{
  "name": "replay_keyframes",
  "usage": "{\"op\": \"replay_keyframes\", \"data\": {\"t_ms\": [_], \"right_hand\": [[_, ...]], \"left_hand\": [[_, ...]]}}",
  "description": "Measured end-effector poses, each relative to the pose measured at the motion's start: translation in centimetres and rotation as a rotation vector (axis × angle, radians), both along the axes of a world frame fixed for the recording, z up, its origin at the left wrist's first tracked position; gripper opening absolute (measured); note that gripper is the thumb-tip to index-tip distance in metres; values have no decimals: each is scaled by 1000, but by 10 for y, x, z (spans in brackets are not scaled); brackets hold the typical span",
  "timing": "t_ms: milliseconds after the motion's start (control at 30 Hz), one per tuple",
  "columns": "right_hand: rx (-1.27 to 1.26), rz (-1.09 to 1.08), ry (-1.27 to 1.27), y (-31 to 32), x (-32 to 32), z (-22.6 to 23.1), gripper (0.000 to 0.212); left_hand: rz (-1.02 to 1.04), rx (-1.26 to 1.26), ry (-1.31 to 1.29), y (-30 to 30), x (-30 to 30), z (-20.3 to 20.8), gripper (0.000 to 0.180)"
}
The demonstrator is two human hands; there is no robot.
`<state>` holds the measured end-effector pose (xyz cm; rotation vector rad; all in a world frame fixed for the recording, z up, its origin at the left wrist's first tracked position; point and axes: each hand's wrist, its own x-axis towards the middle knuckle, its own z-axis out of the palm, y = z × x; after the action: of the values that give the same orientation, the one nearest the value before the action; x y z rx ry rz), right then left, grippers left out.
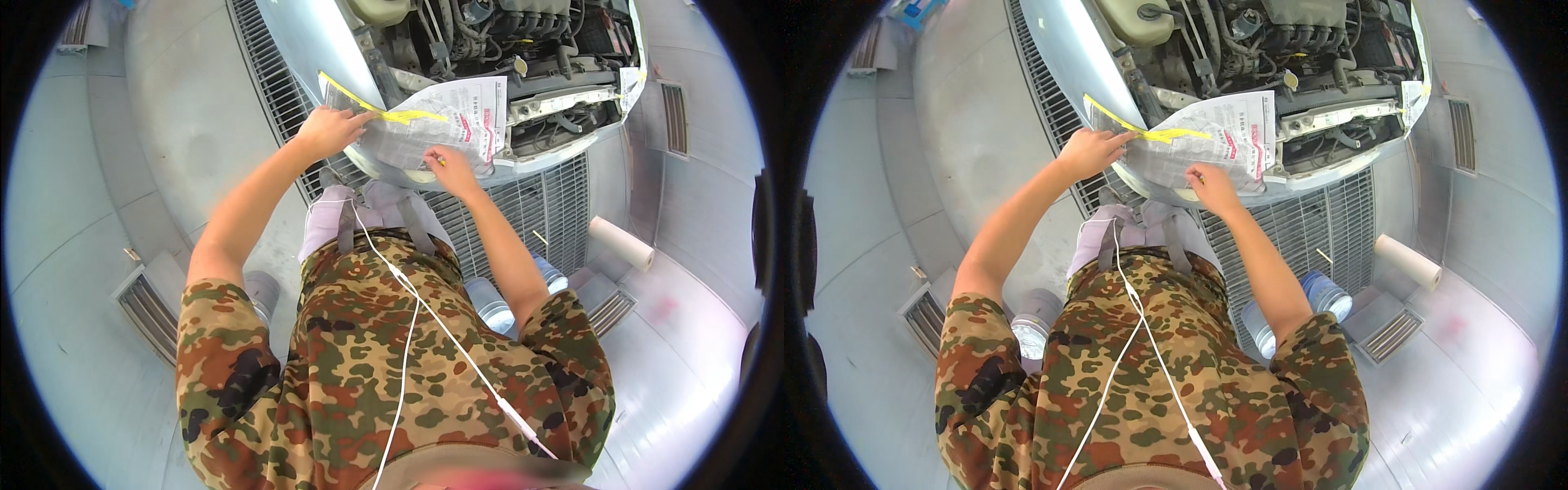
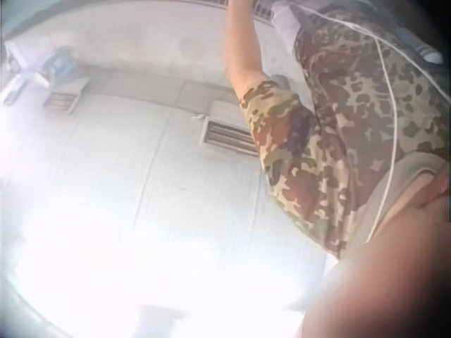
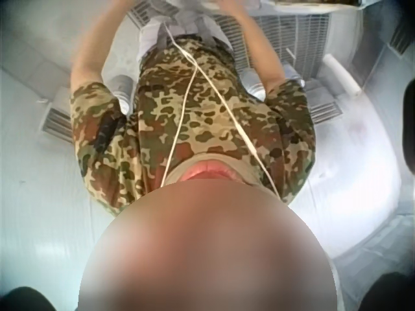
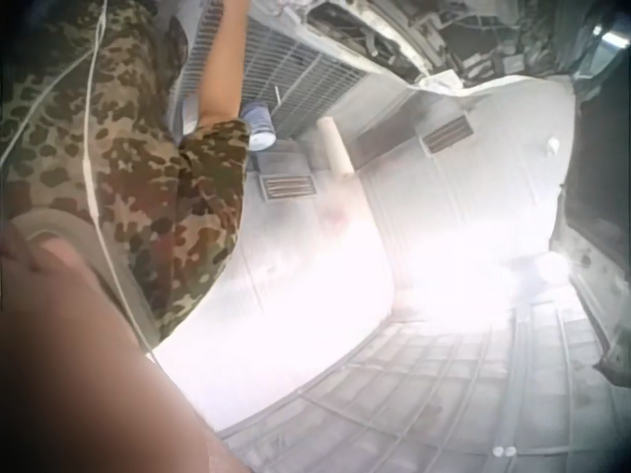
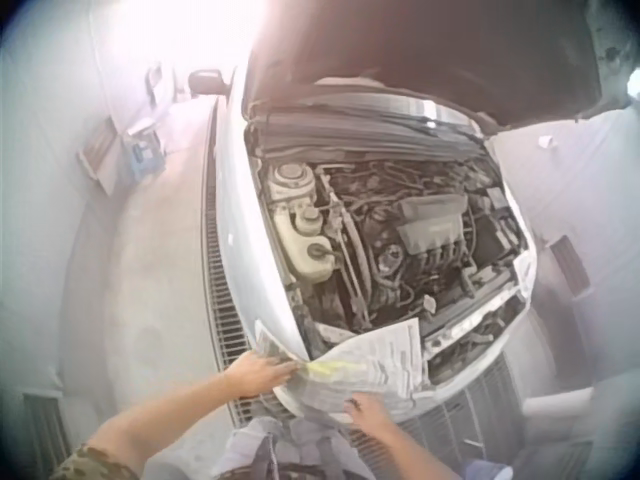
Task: The person kneels in front of a silver car and applies yellow masking tape around the headlight and bumper area. They then place newspaper over the headlight and secure it with additional tape to protect it during painting.
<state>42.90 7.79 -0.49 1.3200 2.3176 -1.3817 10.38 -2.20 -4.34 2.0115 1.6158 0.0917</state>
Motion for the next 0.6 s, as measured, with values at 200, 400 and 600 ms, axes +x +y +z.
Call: {"op": "replay_keyframes", "data": {"t_ms": [200, 400, 600], "right_hand": [[-23, 83, 124, 37, -16, 1, 19], [-93, 119, 159, 51, -41, 2, 20], [-113, 128, 208, 56, -53, -8, 21]], "left_hand": [[38, -4, 67, -4, 10, 6, 54], [47, -22, 99, -4, 8, 15, 57], [107, -110, 111, -2, 10, 27, 58]]}}
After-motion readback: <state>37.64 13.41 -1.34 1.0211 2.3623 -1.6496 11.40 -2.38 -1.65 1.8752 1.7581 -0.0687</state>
